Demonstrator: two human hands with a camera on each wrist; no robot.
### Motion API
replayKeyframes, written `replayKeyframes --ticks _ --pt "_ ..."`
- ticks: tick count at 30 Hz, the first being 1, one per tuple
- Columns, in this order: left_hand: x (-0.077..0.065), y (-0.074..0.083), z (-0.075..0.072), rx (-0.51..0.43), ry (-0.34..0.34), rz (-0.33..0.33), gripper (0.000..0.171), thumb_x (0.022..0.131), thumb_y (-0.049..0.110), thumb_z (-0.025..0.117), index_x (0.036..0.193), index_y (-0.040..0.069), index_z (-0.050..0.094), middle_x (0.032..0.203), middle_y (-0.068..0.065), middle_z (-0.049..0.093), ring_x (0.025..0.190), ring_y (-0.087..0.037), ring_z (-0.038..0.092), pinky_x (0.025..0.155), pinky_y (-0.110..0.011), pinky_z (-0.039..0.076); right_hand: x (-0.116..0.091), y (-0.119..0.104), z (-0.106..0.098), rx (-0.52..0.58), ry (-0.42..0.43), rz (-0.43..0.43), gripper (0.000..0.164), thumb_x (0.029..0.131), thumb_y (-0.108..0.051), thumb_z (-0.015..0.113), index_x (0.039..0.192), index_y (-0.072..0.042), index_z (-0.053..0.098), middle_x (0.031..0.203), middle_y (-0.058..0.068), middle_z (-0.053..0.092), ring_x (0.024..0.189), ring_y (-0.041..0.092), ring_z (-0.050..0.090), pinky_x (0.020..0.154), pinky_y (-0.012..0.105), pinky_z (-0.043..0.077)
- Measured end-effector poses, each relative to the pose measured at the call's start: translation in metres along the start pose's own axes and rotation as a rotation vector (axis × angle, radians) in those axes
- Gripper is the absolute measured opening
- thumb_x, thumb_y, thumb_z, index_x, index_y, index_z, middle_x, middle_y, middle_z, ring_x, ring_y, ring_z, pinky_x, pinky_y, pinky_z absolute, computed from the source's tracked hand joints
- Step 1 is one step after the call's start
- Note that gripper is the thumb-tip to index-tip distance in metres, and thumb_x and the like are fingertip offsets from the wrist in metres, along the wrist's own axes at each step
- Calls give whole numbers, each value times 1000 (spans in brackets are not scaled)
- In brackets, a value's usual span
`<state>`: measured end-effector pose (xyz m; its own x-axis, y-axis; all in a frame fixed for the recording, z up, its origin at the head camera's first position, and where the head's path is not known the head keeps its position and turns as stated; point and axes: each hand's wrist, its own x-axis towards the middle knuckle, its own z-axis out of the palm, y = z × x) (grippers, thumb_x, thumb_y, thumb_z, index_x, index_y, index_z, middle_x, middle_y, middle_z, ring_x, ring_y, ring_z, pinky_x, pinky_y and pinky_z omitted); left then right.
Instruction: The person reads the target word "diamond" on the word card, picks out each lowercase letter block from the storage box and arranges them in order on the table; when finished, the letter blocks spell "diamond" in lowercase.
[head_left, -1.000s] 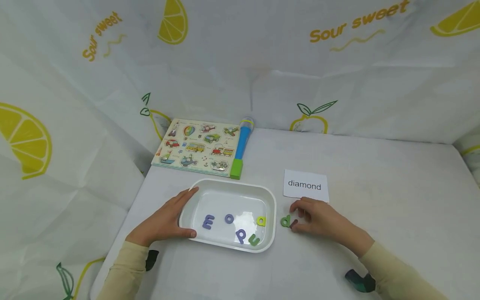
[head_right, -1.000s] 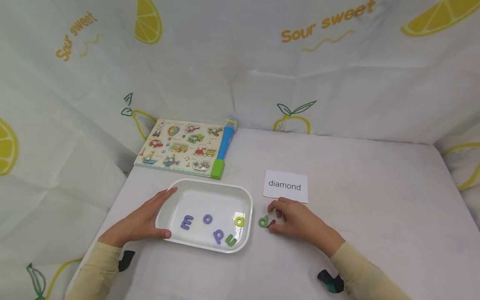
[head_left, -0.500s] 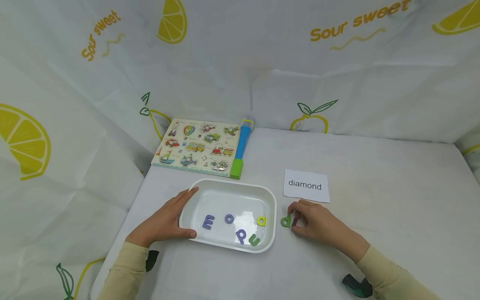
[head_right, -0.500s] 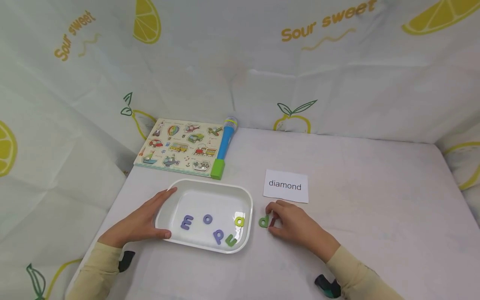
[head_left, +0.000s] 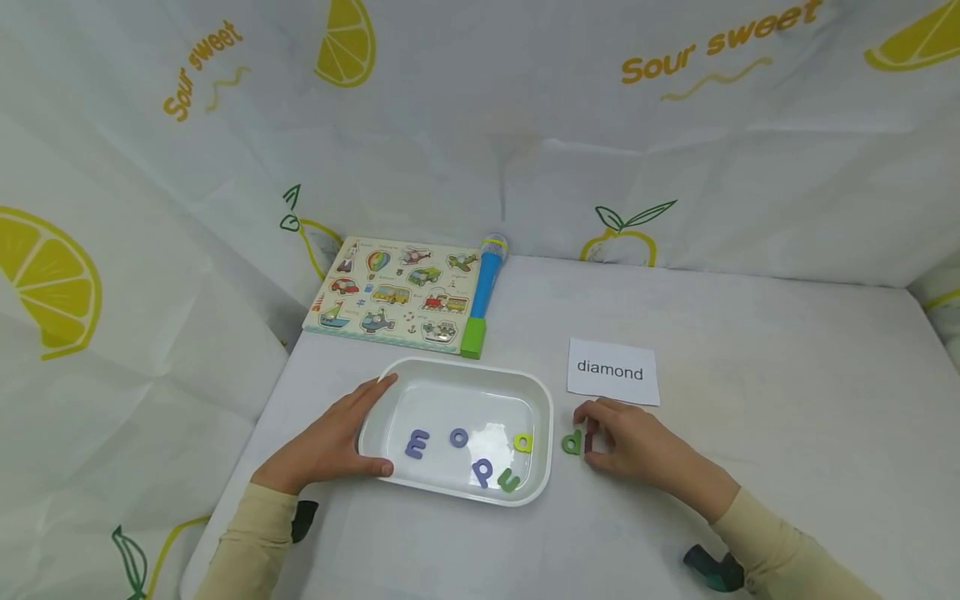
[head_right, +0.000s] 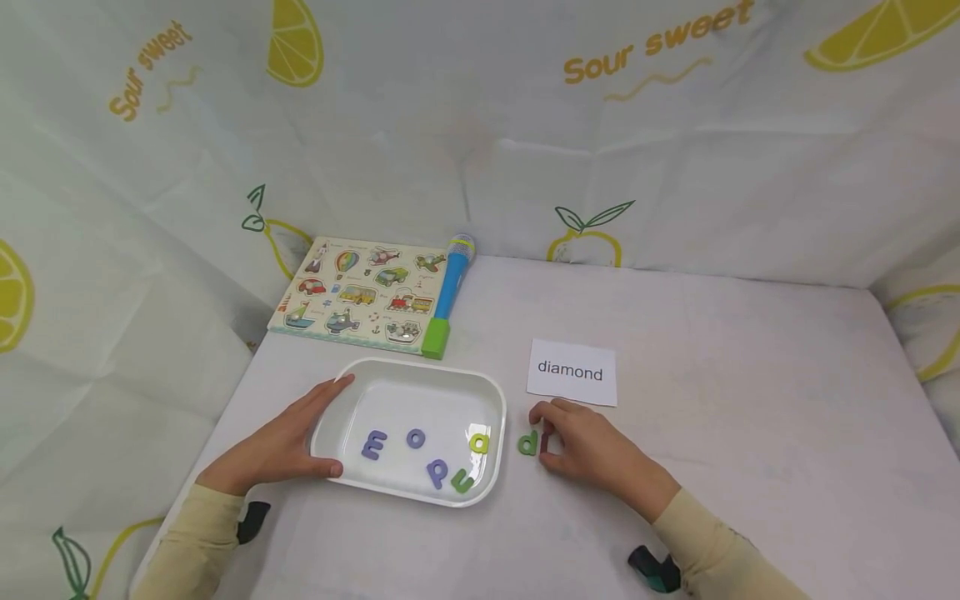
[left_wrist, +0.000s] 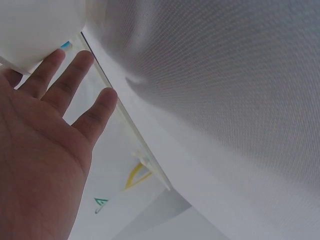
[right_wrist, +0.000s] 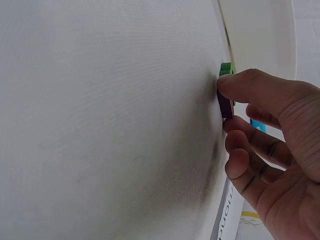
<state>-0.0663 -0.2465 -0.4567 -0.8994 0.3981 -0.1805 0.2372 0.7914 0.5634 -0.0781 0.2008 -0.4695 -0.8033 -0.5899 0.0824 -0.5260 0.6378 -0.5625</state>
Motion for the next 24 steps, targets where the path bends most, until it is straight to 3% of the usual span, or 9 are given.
replayKeyframes --ticks 6,14,19,24 --pt "-1 -1 0 3 1 0 122 65 66 86 162 28 23 161 -16 32 142 -44 36 103 -65 40 6 -9 -10 -44 -9 6 41 74 -7 83 111 -11 65 92 -5 62 75 8 54 65 26 48" --pt "-1 -1 0 4 -3 3 122 67 65 86 163 27 22 161 -18 31 142 -46 35 103 -66 40 36 -48 -39 22 -60 -17 50 81 -11 85 125 -10 62 113 2 66 96 20 65 78 34 57" --pt "-1 0 0 1 -5 1 121 67 64 86 163 27 22 161 -19 31 141 -46 35 103 -67 40 51 -70 -32 86 -144 -60 47 83 -8 84 125 -12 65 121 1 65 102 21 65 85 36 57" --pt "0 -2 0 0 -8 2 121 67 67 85 163 28 22 161 -16 31 143 -44 34 104 -66 39 59 -82 -14 18 -205 -95 46 82 -10 86 124 -14 67 121 0 63 103 21 64 87 35 56"
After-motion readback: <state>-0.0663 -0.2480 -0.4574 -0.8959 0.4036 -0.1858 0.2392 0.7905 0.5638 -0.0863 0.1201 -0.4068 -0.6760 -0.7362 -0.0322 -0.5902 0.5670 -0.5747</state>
